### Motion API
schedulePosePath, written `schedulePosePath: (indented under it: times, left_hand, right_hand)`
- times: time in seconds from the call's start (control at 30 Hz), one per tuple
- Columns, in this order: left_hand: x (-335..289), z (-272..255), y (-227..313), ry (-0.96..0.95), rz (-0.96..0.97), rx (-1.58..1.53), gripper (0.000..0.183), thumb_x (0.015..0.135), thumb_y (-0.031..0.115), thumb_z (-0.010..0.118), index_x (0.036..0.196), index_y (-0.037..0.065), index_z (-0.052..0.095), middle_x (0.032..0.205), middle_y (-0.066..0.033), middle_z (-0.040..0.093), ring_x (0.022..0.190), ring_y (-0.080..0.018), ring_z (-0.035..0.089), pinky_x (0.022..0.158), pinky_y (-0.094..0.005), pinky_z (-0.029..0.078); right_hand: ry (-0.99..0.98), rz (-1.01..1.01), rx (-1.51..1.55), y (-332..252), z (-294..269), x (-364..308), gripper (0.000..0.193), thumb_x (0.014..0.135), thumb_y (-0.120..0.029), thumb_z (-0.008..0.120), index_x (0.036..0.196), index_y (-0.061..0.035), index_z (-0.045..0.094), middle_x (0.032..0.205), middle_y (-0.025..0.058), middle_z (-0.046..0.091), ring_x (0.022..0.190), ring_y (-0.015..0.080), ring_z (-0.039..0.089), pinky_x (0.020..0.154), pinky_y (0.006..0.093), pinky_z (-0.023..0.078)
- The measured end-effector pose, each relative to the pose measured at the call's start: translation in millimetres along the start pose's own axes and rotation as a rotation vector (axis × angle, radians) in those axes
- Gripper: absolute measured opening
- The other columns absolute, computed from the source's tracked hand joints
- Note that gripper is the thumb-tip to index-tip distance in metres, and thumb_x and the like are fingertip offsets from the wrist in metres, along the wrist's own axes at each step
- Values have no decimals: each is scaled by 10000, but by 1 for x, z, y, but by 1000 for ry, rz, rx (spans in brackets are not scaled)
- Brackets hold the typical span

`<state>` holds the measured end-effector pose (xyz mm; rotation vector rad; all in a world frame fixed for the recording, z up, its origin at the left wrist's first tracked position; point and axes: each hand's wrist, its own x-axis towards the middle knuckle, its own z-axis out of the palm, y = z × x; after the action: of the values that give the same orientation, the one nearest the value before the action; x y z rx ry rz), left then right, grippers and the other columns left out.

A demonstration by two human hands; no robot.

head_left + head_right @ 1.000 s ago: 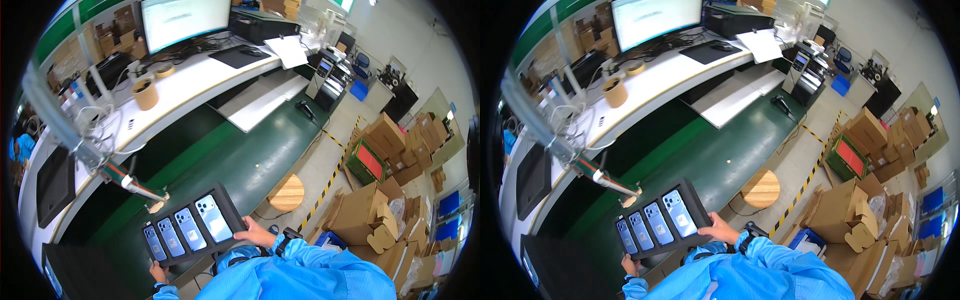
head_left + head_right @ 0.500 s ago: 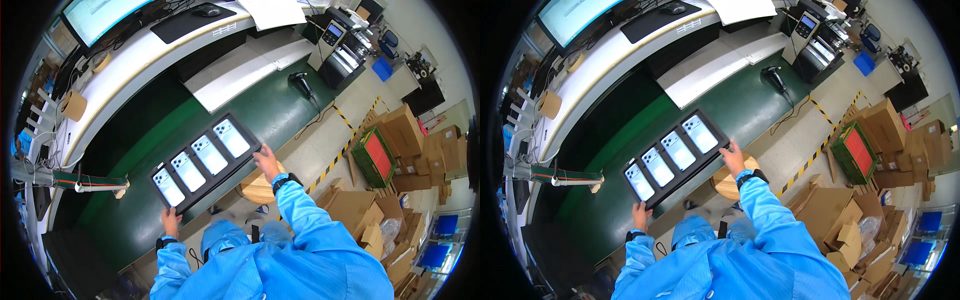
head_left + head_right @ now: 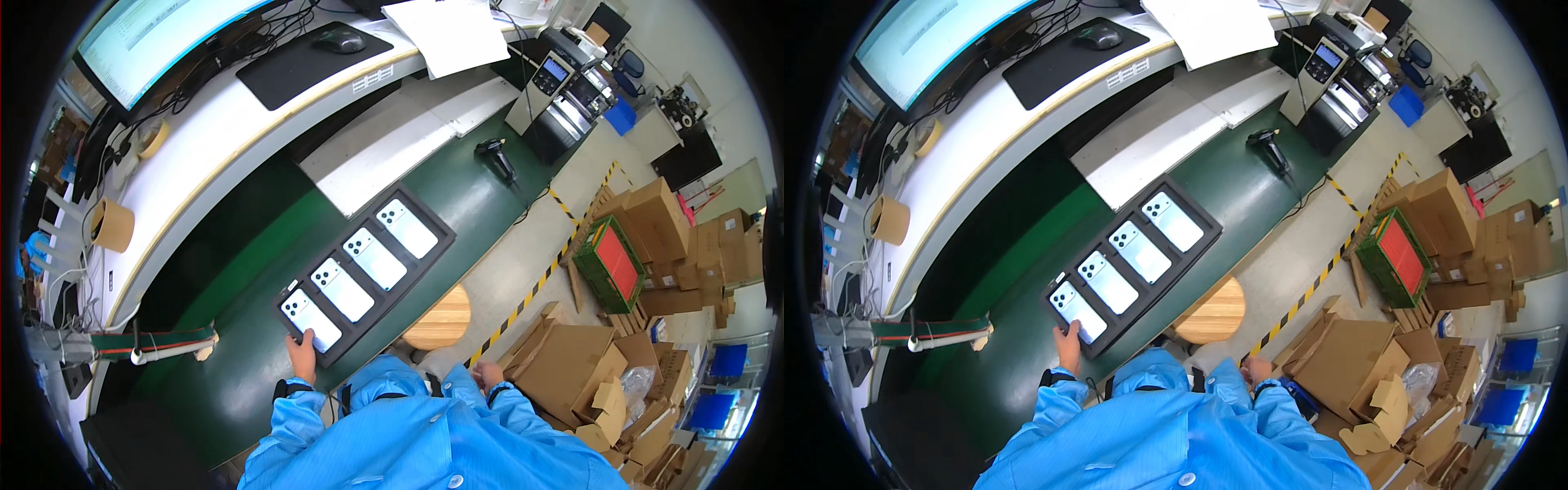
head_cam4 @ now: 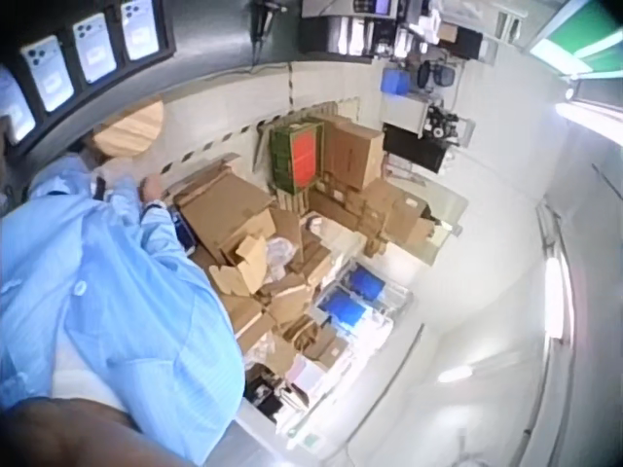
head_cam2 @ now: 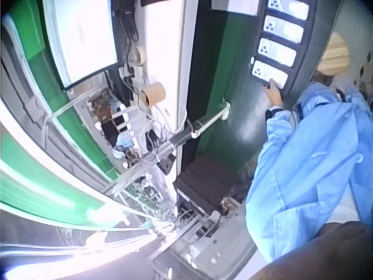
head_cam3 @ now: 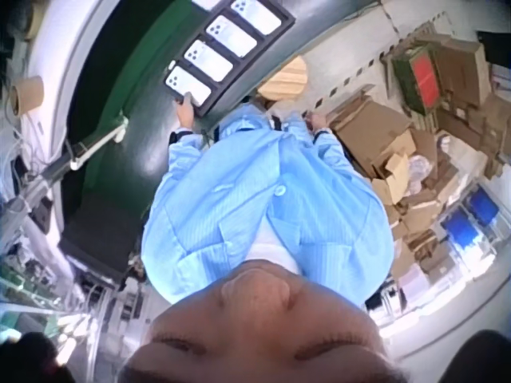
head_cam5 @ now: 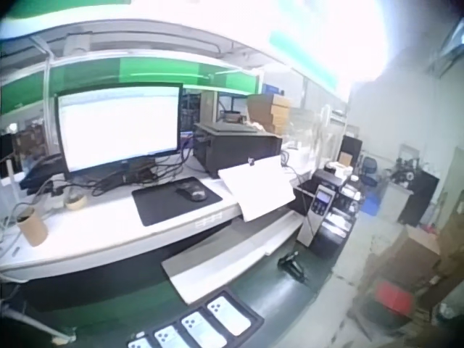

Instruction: Scanning multiple smartphones and printing corresponding identification labels at a production or sorting facility.

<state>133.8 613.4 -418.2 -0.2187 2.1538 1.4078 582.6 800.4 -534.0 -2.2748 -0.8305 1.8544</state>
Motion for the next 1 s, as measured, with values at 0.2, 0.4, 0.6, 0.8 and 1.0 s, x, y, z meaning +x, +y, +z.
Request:
schedulePosePath:
  times: [0.2,0.4,0.6,0.8,1.0]
  left_hand:
    - [7,4,11,61,-3,-101,425,901,187,641,1221,-16,449,1106,-153,603,997,-234,595,866,-358,468]
    - [3,18,10,111,-32,-160,363,902,148,631,1190,-3,473,1094,-144,613,983,-228,597,858,-348,467]
    - [0,37,8,231,5,-171,440,811,97,659,1197,-18,482,1094,-159,620,975,-254,607,873,-356,462]
    - [-13,56,-7,578,9,143,594,772,188,689,1271,-32,453,1161,-221,599,1057,-364,593,924,-416,446]
    - [-58,113,15,871,-397,494,797,774,361,711,1433,71,370,1399,-216,444,1262,-412,449,1045,-498,381]
  right_hand:
    - [-33,-20,-56,-13,-25,-24,93,863,-131,607,880,-52,653,757,64,631,632,175,578,598,305,480]
    - [19,-370,-556,-59,-27,4,223,884,-218,676,905,4,682,801,67,668,716,161,624,630,295,496]
    - [-119,-589,-374,-208,-7,47,254,853,-101,641,1084,4,641,839,99,677,695,181,634,678,323,524]
    - [312,-1294,-556,-438,-1,85,376,762,-54,637,1131,6,609,1055,189,641,983,323,618,889,400,477]
    - [474,-1308,-739,-582,42,171,553,730,-255,725,1217,-55,556,1009,190,626,950,358,591,891,475,462]
